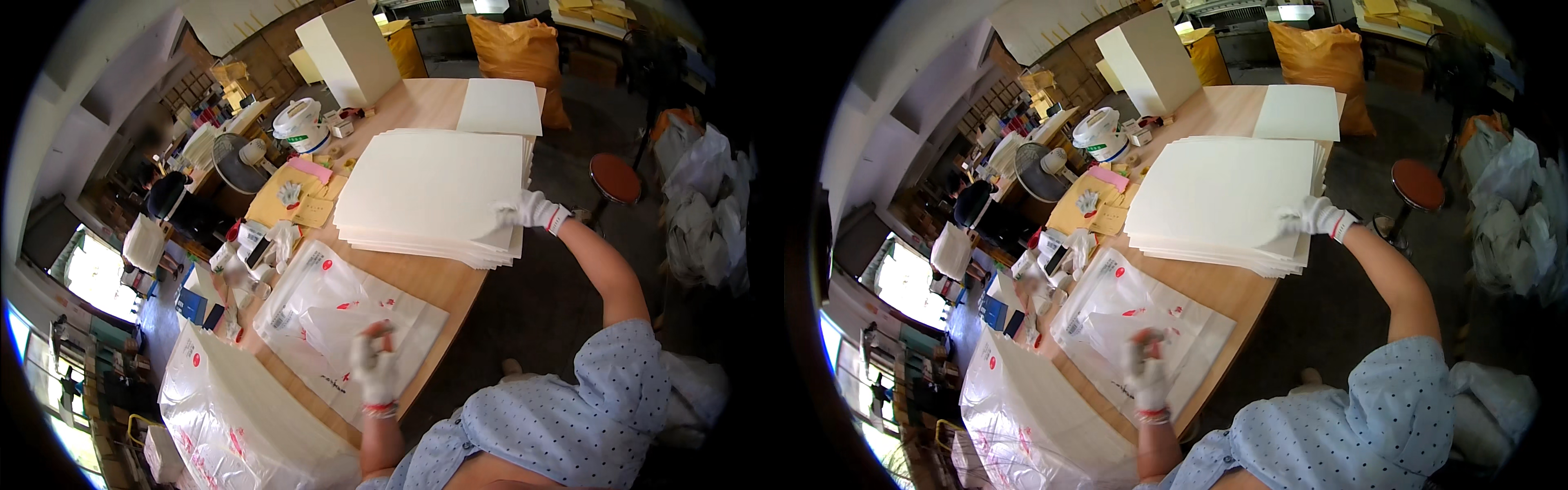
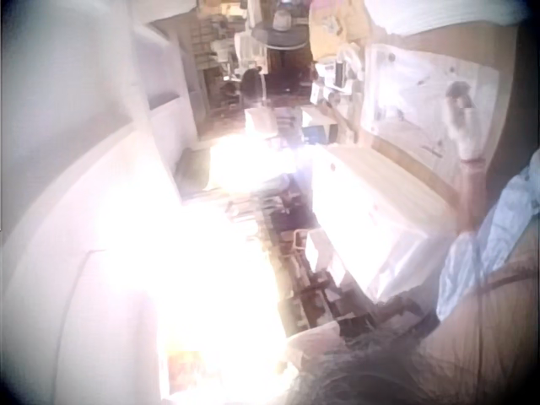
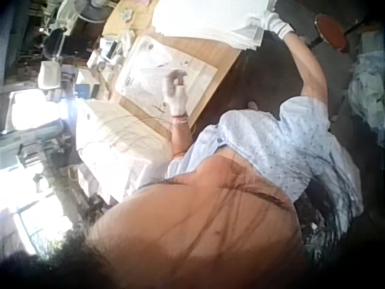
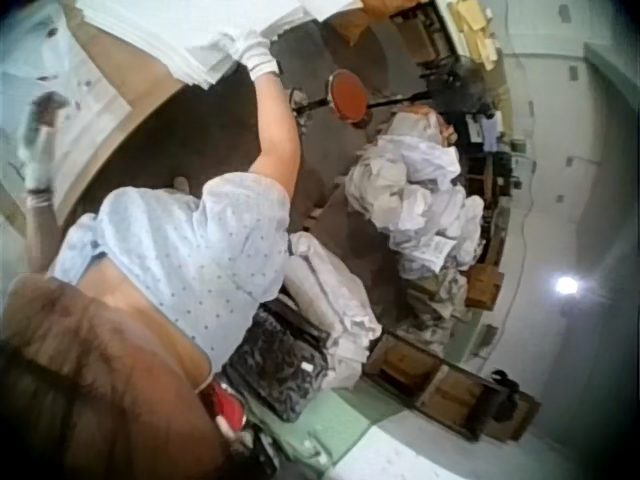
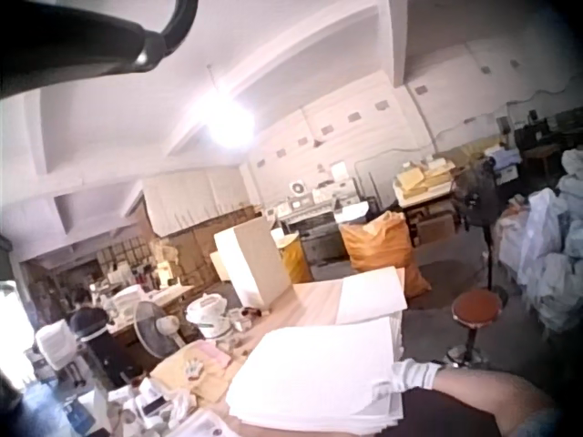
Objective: The person opens a plastic-wrapped bundle of white paper sheets and places it on the table. They then repeatedly pick up stacks of white paper, insert them into white plastic bags with red text, and place the filled bags into a larger plastic-wrapped bundle. The person wears white gloves throughout the process.
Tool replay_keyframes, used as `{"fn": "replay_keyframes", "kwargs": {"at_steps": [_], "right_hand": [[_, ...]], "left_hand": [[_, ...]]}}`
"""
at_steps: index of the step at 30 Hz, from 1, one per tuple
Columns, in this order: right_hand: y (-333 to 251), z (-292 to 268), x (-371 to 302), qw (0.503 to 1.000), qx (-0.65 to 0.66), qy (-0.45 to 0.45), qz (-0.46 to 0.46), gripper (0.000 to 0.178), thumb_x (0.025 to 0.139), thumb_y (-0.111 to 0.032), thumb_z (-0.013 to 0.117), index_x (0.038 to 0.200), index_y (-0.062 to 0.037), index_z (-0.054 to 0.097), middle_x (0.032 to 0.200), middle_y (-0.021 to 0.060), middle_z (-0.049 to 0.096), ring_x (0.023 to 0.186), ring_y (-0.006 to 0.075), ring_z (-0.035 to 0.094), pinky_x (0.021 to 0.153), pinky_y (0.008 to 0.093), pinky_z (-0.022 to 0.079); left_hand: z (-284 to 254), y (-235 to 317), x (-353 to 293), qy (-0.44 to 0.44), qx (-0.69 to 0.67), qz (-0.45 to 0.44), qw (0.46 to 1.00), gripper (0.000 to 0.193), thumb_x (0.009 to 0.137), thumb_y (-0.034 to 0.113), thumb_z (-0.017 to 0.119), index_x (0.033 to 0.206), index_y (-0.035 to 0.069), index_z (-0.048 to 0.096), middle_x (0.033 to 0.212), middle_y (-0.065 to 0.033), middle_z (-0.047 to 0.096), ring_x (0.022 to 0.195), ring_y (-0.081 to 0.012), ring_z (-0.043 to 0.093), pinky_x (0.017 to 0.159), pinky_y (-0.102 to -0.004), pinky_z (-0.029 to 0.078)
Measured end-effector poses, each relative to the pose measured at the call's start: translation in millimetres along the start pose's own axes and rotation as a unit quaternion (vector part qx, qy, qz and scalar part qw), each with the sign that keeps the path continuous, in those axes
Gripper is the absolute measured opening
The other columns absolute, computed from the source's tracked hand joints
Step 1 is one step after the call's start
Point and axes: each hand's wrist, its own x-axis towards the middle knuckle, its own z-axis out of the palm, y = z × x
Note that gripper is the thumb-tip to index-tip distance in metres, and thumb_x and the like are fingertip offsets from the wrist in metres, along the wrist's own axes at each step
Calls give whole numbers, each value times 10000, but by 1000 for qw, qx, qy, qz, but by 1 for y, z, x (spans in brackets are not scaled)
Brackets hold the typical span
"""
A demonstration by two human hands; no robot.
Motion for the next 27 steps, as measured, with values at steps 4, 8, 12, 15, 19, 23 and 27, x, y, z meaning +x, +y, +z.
{"fn": "replay_keyframes", "kwargs": {"at_steps": [4,8,12,15,19,23,27], "right_hand": [[-103,-2,-8,988,-43,105,-101,244,870,-350,546,942,-155,673,848,102,659,728,292,631,584,397,493],[-204,6,-70,958,-25,19,-284,235,838,-372,584,835,-147,652,788,84,599,753,253,598,726,415,473],[-129,-6,-100,911,402,-66,-62,259,900,-299,522,964,-76,637,1052,107,613,984,219,589,893,378,454],[-87,10,-110,973,-69,-209,71,300,938,-246,447,1099,-36,588,1165,127,569,1036,201,583,896,332,471],[-184,104,-117,810,555,142,125,389,938,-302,495,1191,-8,526,1095,82,602,968,161,582,852,328,483],[-227,137,-97,820,511,174,188,362,832,-83,581,1173,20,523,985,113,640,868,173,621,721,317,508],[-217,109,-111,877,397,204,178,290,788,-55,588,1068,21,581,905,147,655,784,202,640,691,321,507]], "left_hand": [[81,-21,-11,-158,-400,-259,865,290,887,50,519,1175,13,505,1103,-116,573,1018,-203,579,849,-345,502],[94,-67,-18,-96,-501,-413,755,379,872,131,530,1232,30,472,1151,-123,557,1039,-235,564,894,-387,479],[11,-7,-11,-167,-299,-410,846,453,799,33,520,1246,-8,458,1140,-131,565,1012,-220,572,830,-345,496],[4,30,-14,-236,-164,-304,908,516,787,68,539,1270,-60,412,1178,-148,539,1029,-234,560,819,-345,498],[88,-35,-68,-139,296,163,931,655,757,136,578,1317,-79,315,1371,-284,326,1271,-391,354,1028,-440,351],[75,-41,-61,-320,354,-10,879,766,760,273,612,1363,-49,264,1410,-259,268,1295,-369,313,1030,-468,330],[-40,-45,32,221,485,41,845,682,811,335,660,1323,-26,391,1228,-205,512,1034,-311,552,860,-438,460]]}}
